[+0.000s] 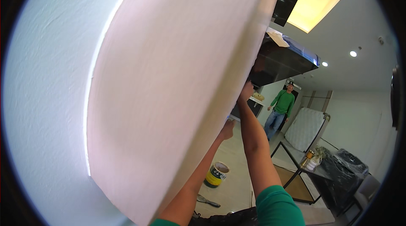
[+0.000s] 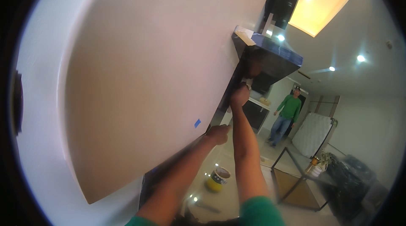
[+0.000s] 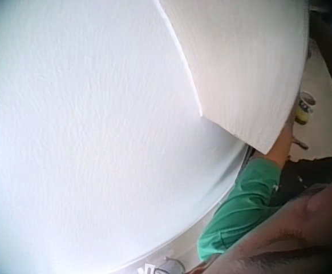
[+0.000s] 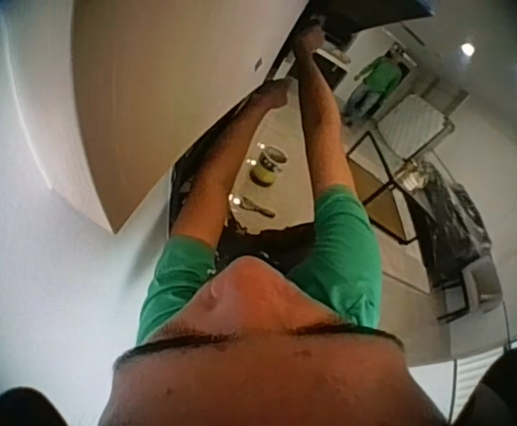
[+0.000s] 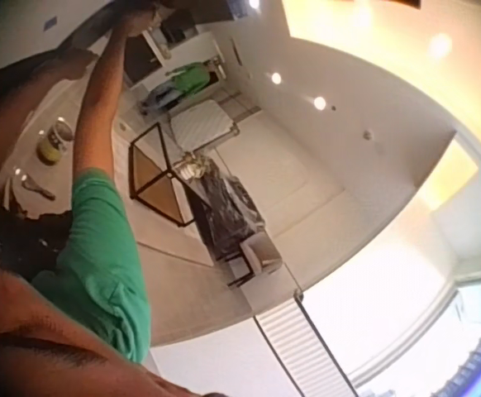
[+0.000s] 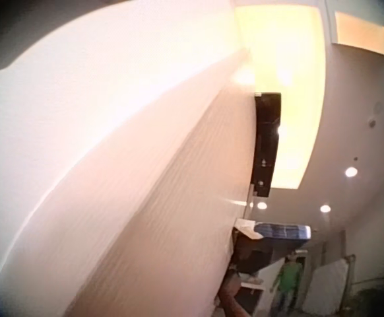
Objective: The person applies veneer edging to the side of a cabinet using their hands and a small tool to smooth and press it into place.
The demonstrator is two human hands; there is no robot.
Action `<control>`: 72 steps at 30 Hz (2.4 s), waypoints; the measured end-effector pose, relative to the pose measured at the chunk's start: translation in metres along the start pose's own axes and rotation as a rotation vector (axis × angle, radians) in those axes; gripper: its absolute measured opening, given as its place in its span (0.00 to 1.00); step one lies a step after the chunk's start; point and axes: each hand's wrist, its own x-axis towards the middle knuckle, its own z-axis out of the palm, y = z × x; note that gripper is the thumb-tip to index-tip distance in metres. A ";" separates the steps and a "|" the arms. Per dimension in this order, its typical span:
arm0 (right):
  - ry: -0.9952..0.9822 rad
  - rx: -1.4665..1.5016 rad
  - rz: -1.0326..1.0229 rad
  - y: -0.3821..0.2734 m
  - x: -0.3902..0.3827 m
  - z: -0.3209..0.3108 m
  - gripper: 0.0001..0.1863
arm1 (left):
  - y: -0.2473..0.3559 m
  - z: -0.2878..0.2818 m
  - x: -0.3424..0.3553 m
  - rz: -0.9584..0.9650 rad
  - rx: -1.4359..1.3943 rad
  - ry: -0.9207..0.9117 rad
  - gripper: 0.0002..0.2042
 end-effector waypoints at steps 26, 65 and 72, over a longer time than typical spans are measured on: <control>-0.170 0.099 -0.961 0.008 -0.076 -0.192 0.17 | 0.021 -0.007 0.010 -0.043 0.111 0.483 0.08; -0.380 -0.391 -1.778 0.022 0.059 -0.069 0.08 | 0.027 -0.030 -0.003 -0.103 0.073 0.391 0.28; -0.382 -0.205 -1.805 0.009 0.054 -0.084 0.08 | 0.023 -0.028 -0.002 -0.083 0.074 0.400 0.27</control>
